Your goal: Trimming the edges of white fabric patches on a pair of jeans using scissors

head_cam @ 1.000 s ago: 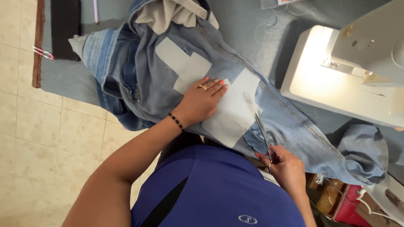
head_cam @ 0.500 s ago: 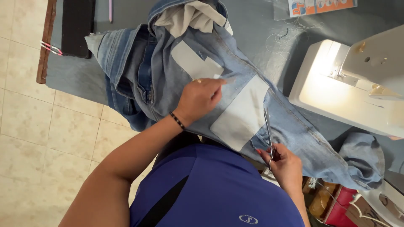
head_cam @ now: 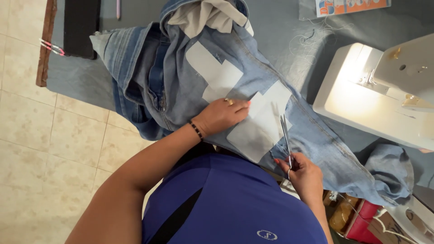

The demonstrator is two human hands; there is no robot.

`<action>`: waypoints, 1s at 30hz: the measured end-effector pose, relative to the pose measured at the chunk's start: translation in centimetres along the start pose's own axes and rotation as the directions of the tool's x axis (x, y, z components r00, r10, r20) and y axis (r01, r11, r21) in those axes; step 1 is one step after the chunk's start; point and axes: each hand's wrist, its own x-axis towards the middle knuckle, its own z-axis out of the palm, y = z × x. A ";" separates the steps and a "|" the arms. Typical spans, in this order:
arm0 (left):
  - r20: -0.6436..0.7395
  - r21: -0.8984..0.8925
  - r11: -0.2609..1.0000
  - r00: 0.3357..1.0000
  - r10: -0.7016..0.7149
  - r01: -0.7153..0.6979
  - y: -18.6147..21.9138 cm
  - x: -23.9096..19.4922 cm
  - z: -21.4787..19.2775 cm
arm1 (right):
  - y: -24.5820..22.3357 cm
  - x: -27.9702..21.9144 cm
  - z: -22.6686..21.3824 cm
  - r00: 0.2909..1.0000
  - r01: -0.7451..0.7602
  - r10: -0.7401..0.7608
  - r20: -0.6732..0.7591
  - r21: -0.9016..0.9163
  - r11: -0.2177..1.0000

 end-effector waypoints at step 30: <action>0.011 0.070 0.996 0.998 0.063 -0.063 0.0 -2.8 1.1 | 1.0 0.5 0.4 0.995 0.087 -0.081 -0.064 0.098 0.991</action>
